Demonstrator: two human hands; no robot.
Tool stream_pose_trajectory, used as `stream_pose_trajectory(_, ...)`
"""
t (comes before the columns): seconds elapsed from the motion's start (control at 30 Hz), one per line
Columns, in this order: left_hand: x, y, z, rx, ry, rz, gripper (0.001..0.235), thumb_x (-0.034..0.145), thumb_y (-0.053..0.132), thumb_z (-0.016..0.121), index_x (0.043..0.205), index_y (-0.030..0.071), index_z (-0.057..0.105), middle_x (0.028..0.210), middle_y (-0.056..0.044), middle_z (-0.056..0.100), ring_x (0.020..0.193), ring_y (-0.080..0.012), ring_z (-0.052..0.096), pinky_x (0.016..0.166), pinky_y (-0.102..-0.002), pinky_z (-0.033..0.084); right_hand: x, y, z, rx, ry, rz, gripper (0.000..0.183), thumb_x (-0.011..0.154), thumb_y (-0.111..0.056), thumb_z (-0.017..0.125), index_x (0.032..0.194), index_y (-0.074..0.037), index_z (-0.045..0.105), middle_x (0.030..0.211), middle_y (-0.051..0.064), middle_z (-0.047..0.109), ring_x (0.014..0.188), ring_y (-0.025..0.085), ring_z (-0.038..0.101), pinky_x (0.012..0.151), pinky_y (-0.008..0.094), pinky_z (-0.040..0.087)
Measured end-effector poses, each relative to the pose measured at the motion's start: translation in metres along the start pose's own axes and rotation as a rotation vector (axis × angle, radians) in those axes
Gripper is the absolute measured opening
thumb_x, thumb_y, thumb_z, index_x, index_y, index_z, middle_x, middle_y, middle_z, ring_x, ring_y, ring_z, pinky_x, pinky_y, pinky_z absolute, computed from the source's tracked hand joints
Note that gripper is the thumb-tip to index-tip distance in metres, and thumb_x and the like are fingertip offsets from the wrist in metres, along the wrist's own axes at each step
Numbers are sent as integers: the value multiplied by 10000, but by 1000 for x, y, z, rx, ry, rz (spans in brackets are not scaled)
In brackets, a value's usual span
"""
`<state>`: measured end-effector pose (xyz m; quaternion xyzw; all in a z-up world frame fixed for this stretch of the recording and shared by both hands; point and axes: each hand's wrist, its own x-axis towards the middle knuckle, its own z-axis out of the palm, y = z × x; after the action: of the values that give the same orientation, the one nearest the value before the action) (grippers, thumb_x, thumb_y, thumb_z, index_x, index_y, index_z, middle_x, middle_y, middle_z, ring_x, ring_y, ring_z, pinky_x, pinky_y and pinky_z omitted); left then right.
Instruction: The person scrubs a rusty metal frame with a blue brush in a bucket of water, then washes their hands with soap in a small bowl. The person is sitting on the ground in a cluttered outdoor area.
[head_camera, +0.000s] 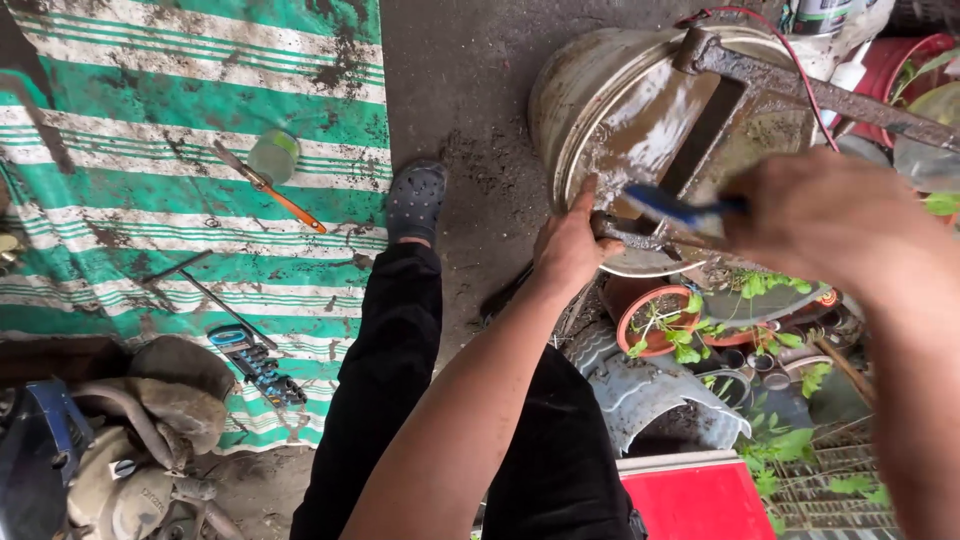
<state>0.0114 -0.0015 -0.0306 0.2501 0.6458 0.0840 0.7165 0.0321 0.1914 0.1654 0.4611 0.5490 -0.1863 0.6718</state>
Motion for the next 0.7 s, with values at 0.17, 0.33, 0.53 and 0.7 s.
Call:
stream_pose_trajectory(0.17, 3, -7, 3, -80, 28, 54, 1097, 884, 181, 907, 1781, 304, 288, 1196, -115, 861, 1070, -240, 824, 963, -377, 684, 48, -31, 45, 37, -80, -112, 506, 937, 15, 474, 1354, -113, 730, 1228, 142, 825, 1183, 332, 792, 882, 445, 695)
stream_pose_trajectory(0.33, 10, -21, 11, -31, 26, 70, 993, 973, 332, 806, 1774, 383, 222, 1140, -101, 829, 830, -227, 644, 708, -365, 557, 77, -59, 45, 22, -57, -125, 352, 1096, -305, 674, 1354, -71, 719, 1226, 102, 789, 1145, 290, 772, 895, 443, 685)
stream_pose_trajectory(0.53, -1, -9, 6, -35, -15, 22, 859, 952, 280, 842, 1668, 273, 368, 1207, -89, 846, 1031, -254, 829, 840, -390, 725, 20, -41, 30, -127, -82, -103, 331, 1094, -91, 516, 1313, -128, 762, 1205, 54, 822, 1135, 243, 803, 860, 389, 696)
stream_pose_trajectory(0.7, -5, -14, 11, -42, -31, 29, 685, 995, 249, 799, 1604, 192, 491, 1108, -56, 843, 1008, -265, 834, 871, -434, 730, 41, -46, 33, -445, -86, -196, 318, 1136, -14, 594, 1419, -129, 683, 1107, 24, 810, 740, 118, 776, 525, 209, 681)
